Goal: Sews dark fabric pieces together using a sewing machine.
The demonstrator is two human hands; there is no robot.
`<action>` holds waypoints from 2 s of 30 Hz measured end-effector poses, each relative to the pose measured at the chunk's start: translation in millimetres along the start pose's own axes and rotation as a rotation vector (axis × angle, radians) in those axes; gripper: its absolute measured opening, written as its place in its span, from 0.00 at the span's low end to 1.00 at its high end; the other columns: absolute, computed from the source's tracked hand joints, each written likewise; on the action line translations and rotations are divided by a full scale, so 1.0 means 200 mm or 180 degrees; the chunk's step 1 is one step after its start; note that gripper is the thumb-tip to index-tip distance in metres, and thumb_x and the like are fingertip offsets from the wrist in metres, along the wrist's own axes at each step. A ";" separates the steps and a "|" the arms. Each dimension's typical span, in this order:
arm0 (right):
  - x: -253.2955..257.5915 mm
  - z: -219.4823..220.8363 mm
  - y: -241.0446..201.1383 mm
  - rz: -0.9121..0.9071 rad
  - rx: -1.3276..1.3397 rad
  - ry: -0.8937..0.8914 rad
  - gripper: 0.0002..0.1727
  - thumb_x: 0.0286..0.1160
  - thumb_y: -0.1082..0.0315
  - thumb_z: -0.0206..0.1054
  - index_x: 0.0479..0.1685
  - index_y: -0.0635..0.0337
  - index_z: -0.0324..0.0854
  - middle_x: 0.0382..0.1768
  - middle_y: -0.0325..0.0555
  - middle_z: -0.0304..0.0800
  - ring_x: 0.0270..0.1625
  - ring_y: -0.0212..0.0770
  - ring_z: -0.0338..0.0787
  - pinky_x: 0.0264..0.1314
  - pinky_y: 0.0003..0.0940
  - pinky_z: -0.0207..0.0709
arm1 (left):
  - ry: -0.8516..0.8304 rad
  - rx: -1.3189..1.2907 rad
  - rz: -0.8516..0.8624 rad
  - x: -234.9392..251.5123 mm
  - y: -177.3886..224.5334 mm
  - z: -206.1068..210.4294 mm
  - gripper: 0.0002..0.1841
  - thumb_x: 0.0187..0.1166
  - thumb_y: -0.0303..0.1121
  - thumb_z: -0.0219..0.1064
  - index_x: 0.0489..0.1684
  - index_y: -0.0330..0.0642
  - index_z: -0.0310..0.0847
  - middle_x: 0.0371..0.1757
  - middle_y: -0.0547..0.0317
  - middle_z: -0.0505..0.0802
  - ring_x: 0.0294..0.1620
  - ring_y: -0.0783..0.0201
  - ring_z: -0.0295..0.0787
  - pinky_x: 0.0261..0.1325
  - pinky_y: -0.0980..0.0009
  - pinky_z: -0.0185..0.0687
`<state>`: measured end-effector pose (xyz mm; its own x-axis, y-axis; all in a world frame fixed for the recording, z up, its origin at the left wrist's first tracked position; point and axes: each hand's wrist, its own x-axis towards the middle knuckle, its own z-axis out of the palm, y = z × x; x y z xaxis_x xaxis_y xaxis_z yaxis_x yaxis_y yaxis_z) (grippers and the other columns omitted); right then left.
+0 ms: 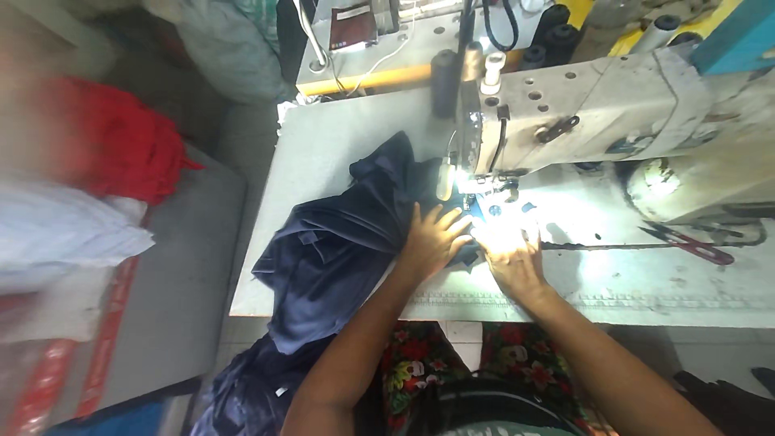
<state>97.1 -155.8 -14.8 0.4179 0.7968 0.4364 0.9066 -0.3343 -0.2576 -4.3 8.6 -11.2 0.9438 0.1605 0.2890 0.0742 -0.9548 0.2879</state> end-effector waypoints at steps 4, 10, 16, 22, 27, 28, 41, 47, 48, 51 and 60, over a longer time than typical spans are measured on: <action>0.00 0.00 0.00 0.0044 -0.0007 -0.0006 0.14 0.75 0.76 0.67 0.54 0.55 0.94 0.60 0.50 0.94 0.63 0.64 0.89 0.76 0.77 0.59 | -0.0006 -0.0014 -0.0002 0.00 0.00 0.00 0.21 0.89 0.47 0.56 0.71 0.55 0.87 0.72 0.52 0.90 0.76 0.36 0.81 0.76 0.18 0.53; 0.00 0.00 0.00 0.0082 -0.0034 -0.0115 0.16 0.75 0.76 0.67 0.56 0.54 0.93 0.63 0.50 0.93 0.68 0.64 0.87 0.79 0.79 0.54 | -0.0043 -0.0034 -0.0036 0.01 0.00 0.00 0.21 0.89 0.48 0.56 0.71 0.55 0.87 0.73 0.52 0.89 0.77 0.36 0.81 0.76 0.18 0.53; 0.01 0.00 0.00 0.0109 -0.0035 -0.0208 0.17 0.76 0.77 0.65 0.60 0.55 0.91 0.67 0.49 0.91 0.72 0.64 0.84 0.79 0.81 0.50 | 0.0010 0.0000 -0.0047 0.02 -0.01 0.01 0.21 0.89 0.48 0.56 0.71 0.55 0.88 0.73 0.53 0.89 0.77 0.36 0.81 0.76 0.18 0.53; 0.00 0.01 0.00 0.0102 -0.0024 -0.0184 0.17 0.75 0.77 0.65 0.60 0.55 0.91 0.67 0.48 0.91 0.73 0.64 0.84 0.80 0.80 0.49 | 0.0090 0.0046 -0.0008 0.01 -0.01 0.02 0.21 0.88 0.49 0.57 0.70 0.55 0.88 0.73 0.53 0.90 0.76 0.36 0.82 0.75 0.18 0.55; 0.01 0.02 0.00 0.0112 -0.0062 -0.0164 0.17 0.77 0.76 0.65 0.60 0.54 0.91 0.66 0.47 0.92 0.71 0.63 0.85 0.80 0.80 0.50 | 0.0071 0.0067 -0.0017 0.01 0.00 0.02 0.21 0.88 0.49 0.57 0.71 0.55 0.87 0.73 0.53 0.89 0.76 0.37 0.81 0.76 0.19 0.54; 0.01 0.02 0.00 0.0111 -0.0069 -0.0164 0.17 0.78 0.75 0.64 0.60 0.55 0.91 0.67 0.47 0.91 0.72 0.62 0.85 0.79 0.80 0.51 | 0.0083 0.0063 -0.0018 0.01 -0.01 0.02 0.21 0.88 0.49 0.57 0.71 0.54 0.87 0.73 0.53 0.90 0.76 0.37 0.81 0.76 0.19 0.54; 0.00 0.02 0.02 0.0175 0.0125 -0.0265 0.19 0.79 0.74 0.62 0.65 0.53 0.89 0.72 0.45 0.88 0.77 0.61 0.82 0.79 0.77 0.54 | 0.0056 -0.0016 -0.0058 0.02 -0.01 0.03 0.22 0.88 0.49 0.57 0.72 0.53 0.87 0.74 0.52 0.89 0.78 0.35 0.80 0.77 0.19 0.53; -0.03 -0.01 0.03 0.0112 0.0204 0.0002 0.18 0.79 0.74 0.62 0.62 0.56 0.90 0.68 0.48 0.91 0.73 0.61 0.85 0.79 0.76 0.58 | 0.0164 -0.0043 0.0042 0.01 -0.02 0.04 0.22 0.88 0.48 0.57 0.71 0.51 0.87 0.72 0.55 0.90 0.77 0.39 0.82 0.76 0.18 0.53; -0.04 -0.06 0.03 0.0154 0.0211 0.0135 0.16 0.79 0.75 0.62 0.59 0.58 0.91 0.62 0.50 0.93 0.70 0.62 0.87 0.79 0.74 0.61 | 0.0172 -0.0065 0.0048 0.01 -0.02 0.04 0.22 0.88 0.48 0.57 0.70 0.50 0.88 0.72 0.55 0.90 0.77 0.39 0.82 0.76 0.18 0.54; -0.11 -0.28 0.15 0.0590 0.0226 0.0224 0.17 0.83 0.70 0.57 0.59 0.70 0.88 0.67 0.62 0.89 0.75 0.69 0.82 0.81 0.74 0.60 | 0.0146 -0.0113 0.0034 0.01 -0.02 0.05 0.22 0.88 0.48 0.57 0.71 0.50 0.87 0.73 0.54 0.90 0.78 0.39 0.81 0.77 0.19 0.54; -0.40 -0.66 0.81 0.1839 -0.0793 0.0549 0.31 0.91 0.56 0.50 0.83 0.71 0.68 0.84 0.74 0.65 0.89 0.72 0.62 0.90 0.61 0.53 | 0.0205 -0.0067 0.0056 0.01 -0.01 0.05 0.22 0.88 0.49 0.57 0.70 0.50 0.88 0.71 0.49 0.90 0.77 0.39 0.82 0.78 0.20 0.53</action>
<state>218.9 -340.1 22.2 0.8268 0.3685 0.4250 0.5110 -0.8078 -0.2937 0.2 9.1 -20.6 0.9222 0.1602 0.3520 0.0505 -0.9522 0.3012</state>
